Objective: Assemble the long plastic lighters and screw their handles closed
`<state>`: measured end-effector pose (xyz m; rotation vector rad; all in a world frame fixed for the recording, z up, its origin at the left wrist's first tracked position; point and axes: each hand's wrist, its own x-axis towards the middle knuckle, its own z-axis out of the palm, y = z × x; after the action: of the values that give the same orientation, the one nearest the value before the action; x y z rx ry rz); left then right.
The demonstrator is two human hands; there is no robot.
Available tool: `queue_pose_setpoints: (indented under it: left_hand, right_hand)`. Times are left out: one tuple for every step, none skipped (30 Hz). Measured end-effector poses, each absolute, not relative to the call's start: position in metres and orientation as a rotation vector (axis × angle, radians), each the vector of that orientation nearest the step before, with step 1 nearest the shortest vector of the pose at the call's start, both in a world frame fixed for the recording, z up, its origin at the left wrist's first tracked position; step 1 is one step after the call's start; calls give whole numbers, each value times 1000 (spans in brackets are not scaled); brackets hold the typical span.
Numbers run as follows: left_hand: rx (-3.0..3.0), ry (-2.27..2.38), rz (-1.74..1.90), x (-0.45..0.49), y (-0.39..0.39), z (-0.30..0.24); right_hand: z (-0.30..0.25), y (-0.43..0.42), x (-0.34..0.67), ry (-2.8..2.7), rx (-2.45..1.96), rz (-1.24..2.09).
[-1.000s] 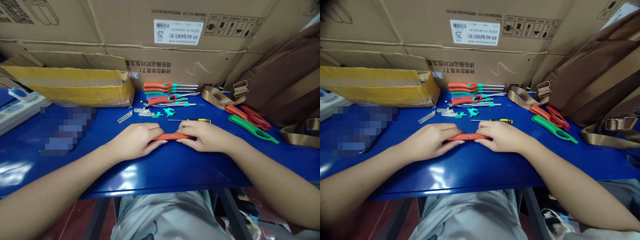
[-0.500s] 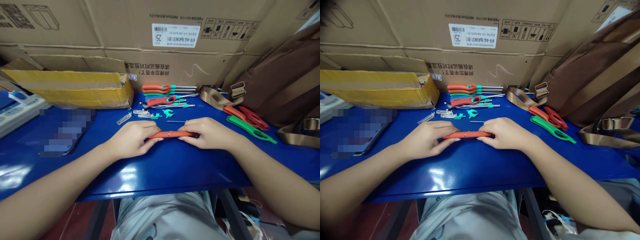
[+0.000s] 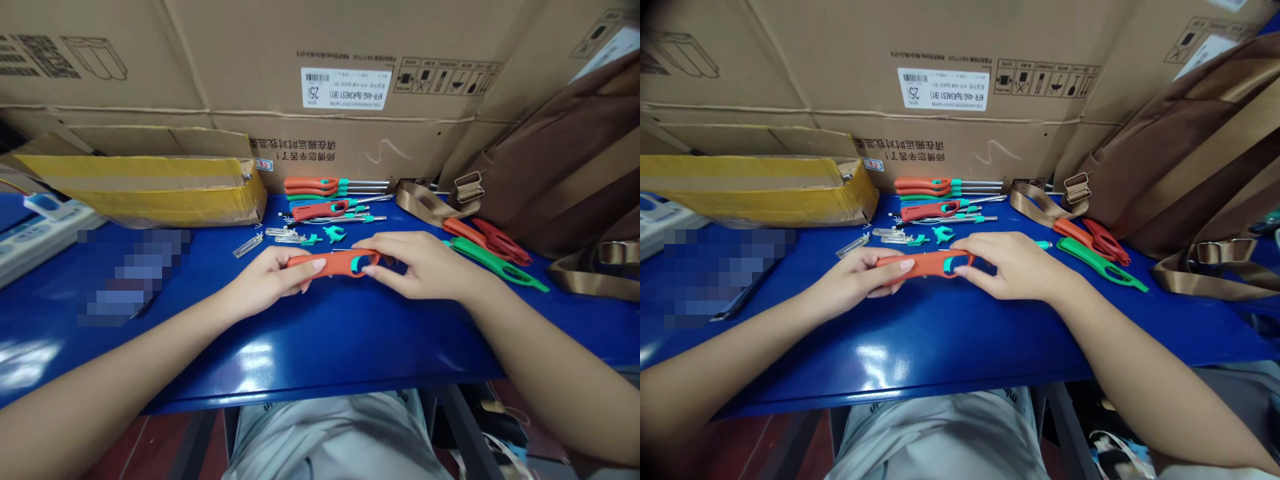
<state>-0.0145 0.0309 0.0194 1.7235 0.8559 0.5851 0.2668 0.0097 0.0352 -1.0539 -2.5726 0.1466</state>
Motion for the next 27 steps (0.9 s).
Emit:
queue_pose_setpoints:
  left_hand:
    - [1559,856,542,-13,31,19]
    - [1450,854,517,-11,31,18]
    - [1391,853,514,-11,31,18]
    - [1383,855,532,-10,31,17]
    - [1415,856,570,-10,32,16]
    - [1476,857,624,-10,32,15]
    - [1560,855,691,-10,32,14]
    - [1662,850,764,-11,32,12]
    - [1776,843,833,-12,32,11]
    - [1894,837,895,-12,32,9]
    - [2013,821,944,-14,32,8]
    - [2124,792,975,-15,32,7]
    - [2225,750,987,-16,33,6]
    - [2313,698,987,-18,33,6]
    - [2385,635,982,-19,32,6]
    - [2440,576,971,-21,32,6]
    - [2480,530,954,-22,32,7]
    - [2503,500,940,-22,31,7]
    - [2511,484,932,-22,30,8]
    - [2509,485,921,-22,29,8]
    - [2500,496,911,-22,28,8]
    - [2490,511,902,-21,28,8]
    - [2481,525,895,-20,27,8]
    - [2472,538,891,-19,27,8]
    - [2466,548,886,-19,27,9]
    - [2460,551,888,-18,27,9]
    - [2454,548,894,-18,27,10]
  right_hand:
    - [34,9,265,-2593,-1037,131]
    - [33,8,264,-2622,-1031,122]
    - [32,7,262,-2652,-1033,121]
    - [31,7,260,-2674,-1039,123]
    - [30,7,259,-2682,-1050,133]
    - [30,7,258,-2675,-1062,150]
    - [30,7,257,-2657,-1071,171]
    - [30,8,257,-2641,-1075,192]
    - [31,8,257,-2629,-1076,208]
    - [32,8,257,-2624,-1074,218]
    - [32,8,257,-2626,-1067,218]
    - [32,8,257,-2637,-1055,211]
    - [32,7,256,-2651,-1039,202]
    - [32,6,256,-2667,-1018,193]
    - [31,4,255,-2686,-994,189]
    - [31,3,253,-2706,-968,194]
    - [30,1,252,-2719,-944,208]
    - [30,-1,250,-2724,-925,233]
    - [29,-3,248,-2721,-914,262]
    - [29,-4,247,-2712,-912,292]
    - [29,-5,246,-2699,-917,315]
    - [29,-5,245,-2686,-928,330]
    - [29,-6,244,-2677,-941,340]
    - [29,-6,244,-2671,-951,355]
    - [30,-5,244,-2662,-960,377]
    - [31,-5,245,-2652,-964,407]
    - [32,-4,246,-2645,-969,440]
